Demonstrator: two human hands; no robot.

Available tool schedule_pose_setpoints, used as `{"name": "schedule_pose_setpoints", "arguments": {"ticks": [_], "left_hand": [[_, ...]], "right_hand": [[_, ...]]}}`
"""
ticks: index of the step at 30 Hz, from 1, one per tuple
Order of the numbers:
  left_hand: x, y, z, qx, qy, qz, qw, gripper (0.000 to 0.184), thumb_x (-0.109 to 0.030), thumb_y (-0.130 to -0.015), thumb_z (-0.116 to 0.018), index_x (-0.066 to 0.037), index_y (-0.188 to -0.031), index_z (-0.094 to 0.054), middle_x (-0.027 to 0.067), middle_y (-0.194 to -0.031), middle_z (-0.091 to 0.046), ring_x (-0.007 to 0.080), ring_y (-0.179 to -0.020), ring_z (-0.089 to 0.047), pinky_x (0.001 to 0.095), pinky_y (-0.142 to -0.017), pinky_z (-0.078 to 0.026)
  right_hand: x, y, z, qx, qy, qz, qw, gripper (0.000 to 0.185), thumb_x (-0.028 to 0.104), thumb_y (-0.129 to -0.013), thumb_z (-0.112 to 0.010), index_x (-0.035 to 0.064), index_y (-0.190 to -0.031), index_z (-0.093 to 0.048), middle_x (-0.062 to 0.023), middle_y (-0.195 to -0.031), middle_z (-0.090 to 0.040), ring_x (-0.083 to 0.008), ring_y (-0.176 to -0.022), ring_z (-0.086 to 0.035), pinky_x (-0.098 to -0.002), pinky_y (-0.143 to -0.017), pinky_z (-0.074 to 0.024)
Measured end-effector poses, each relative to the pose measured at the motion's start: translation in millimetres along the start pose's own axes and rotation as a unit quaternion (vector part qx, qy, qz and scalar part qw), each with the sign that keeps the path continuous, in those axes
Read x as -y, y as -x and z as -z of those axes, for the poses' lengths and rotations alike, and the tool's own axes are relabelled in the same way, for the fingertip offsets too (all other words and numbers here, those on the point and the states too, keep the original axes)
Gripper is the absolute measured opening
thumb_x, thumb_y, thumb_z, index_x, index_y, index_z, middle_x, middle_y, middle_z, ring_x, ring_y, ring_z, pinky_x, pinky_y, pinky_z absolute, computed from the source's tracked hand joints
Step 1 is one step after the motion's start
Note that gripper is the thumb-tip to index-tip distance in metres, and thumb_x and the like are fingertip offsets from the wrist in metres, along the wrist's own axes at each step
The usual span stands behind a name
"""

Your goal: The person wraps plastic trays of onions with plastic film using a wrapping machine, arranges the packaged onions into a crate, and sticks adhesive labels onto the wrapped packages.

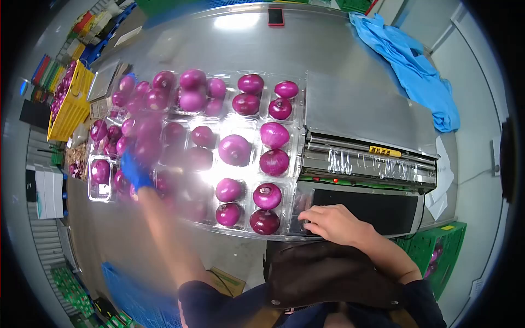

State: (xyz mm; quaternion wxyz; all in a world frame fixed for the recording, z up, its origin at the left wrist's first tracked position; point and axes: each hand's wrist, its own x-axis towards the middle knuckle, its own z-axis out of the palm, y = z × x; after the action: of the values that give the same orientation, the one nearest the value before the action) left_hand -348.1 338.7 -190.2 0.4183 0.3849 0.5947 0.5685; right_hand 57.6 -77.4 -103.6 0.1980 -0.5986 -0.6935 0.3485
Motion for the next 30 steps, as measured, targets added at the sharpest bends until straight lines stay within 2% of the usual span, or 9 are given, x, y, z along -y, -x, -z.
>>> {"name": "schedule_pose_setpoints", "arguments": {"ticks": [6,10,11,13,14,16,19,21,30], "left_hand": [[-97,150,4,0.180,-0.247,-0.180,0.935,0.041,-0.010,-0.091,-0.044,-0.005,-0.131,-0.049,0.0123,-0.130,-0.050,0.0268,-0.116,-0.052,0.0408,-0.095,-0.048],[-118,236,-73,0.379,-0.062,-0.113,0.916,0.039,-0.005,-0.092,-0.038,-0.001,-0.130,-0.050,0.0125,-0.131,-0.050,0.0243,-0.117,-0.051,0.0398,-0.099,-0.045],[-147,280,-116,0.387,-0.022,0.064,0.920,0.041,-0.021,-0.096,-0.039,-0.003,-0.132,-0.048,0.0132,-0.119,-0.057,0.0187,-0.107,-0.056,0.0302,-0.090,-0.047],[-137,303,-156,0.506,-0.114,-0.062,0.852,0.040,-0.019,-0.095,-0.040,-0.002,-0.131,-0.048,0.0126,-0.120,-0.057,0.0177,-0.108,-0.055,0.0300,-0.091,-0.046],[-141,324,-182,0.535,-0.007,0.060,0.843,0.038,-0.015,-0.094,-0.041,-0.003,-0.130,-0.050,0.0105,-0.119,-0.057,0.0163,-0.107,-0.055,0.0302,-0.093,-0.044],[-109,327,-244,0.621,-0.031,-0.020,0.783,0.039,-0.010,-0.091,-0.046,-0.005,-0.129,-0.051,0.0084,-0.121,-0.054,0.0170,-0.107,-0.054,0.0307,-0.096,-0.042],[-95,352,-329,0.662,-0.027,-0.043,0.748,0.038,-0.021,-0.094,-0.043,-0.001,-0.123,-0.055,0.0107,-0.126,-0.054,0.0197,-0.116,-0.052,0.0349,-0.100,-0.043],[-90,373,-380,0.642,0.058,0.198,0.739,0.036,-0.018,-0.094,-0.044,-0.002,-0.125,-0.054,0.0110,-0.116,-0.059,0.0199,-0.108,-0.056,0.0348,-0.095,-0.047],[-24,384,-405,0.645,0.049,0.103,0.755,0.036,-0.006,-0.089,-0.048,0.006,-0.123,-0.052,0.0159,-0.126,-0.055,0.0236,-0.115,-0.053,0.0325,-0.100,-0.040]], "right_hand": [[3,-25,36,-0.107,-0.183,-0.010,0.977,0.037,0.019,-0.087,-0.062,0.0057,-0.120,-0.052,-0.0100,-0.099,-0.058,-0.0210,-0.080,-0.062,-0.0330,-0.070,-0.0508],[6,-40,59,-0.231,-0.298,-0.010,0.926,0.061,0.037,-0.084,-0.066,-0.0016,-0.126,-0.045,-0.0147,-0.107,-0.054,-0.0184,-0.080,-0.060,-0.0306,-0.070,-0.0495],[6,-35,70,-0.237,-0.296,-0.035,0.924,0.066,0.042,-0.083,-0.066,-0.0034,-0.126,-0.044,-0.0157,-0.107,-0.054,-0.0194,-0.080,-0.060,-0.0306,-0.071,-0.0490],[-8,-19,86,-0.273,-0.268,-0.063,0.922,0.066,0.049,-0.084,-0.062,-0.0021,-0.124,-0.048,-0.0166,-0.105,-0.054,-0.0207,-0.078,-0.058,-0.0313,-0.071,-0.0480],[-22,-10,91,-0.310,-0.284,-0.043,0.906,0.062,0.049,-0.085,-0.061,-0.0012,-0.120,-0.053,-0.0177,-0.102,-0.054,-0.0202,-0.080,-0.056,-0.0335,-0.072,-0.0470],[-45,19,115,-0.361,-0.311,-0.117,0.871,0.053,0.047,-0.086,-0.061,0.0008,-0.111,-0.059,-0.0097,-0.082,-0.057,-0.0126,-0.064,-0.055,-0.0280,-0.059,-0.0469],[-100,51,148,-0.376,-0.380,-0.136,0.834,0.041,0.039,-0.091,-0.056,0.0013,-0.106,-0.059,-0.0003,-0.075,-0.056,-0.0051,-0.056,-0.053,-0.0199,-0.047,-0.0438],[-137,64,163,-0.402,-0.327,-0.162,0.840,0.039,0.041,-0.092,-0.055,0.0020,-0.096,-0.059,-0.0020,-0.073,-0.055,-0.0071,-0.054,-0.054,-0.0206,-0.049,-0.0457],[-159,99,173,-0.355,-0.392,-0.261,0.808,0.042,0.042,-0.089,-0.059,-0.0008,-0.087,-0.057,-0.0004,-0.063,-0.046,-0.0068,-0.044,-0.048,-0.0213,-0.037,-0.0395]]}}
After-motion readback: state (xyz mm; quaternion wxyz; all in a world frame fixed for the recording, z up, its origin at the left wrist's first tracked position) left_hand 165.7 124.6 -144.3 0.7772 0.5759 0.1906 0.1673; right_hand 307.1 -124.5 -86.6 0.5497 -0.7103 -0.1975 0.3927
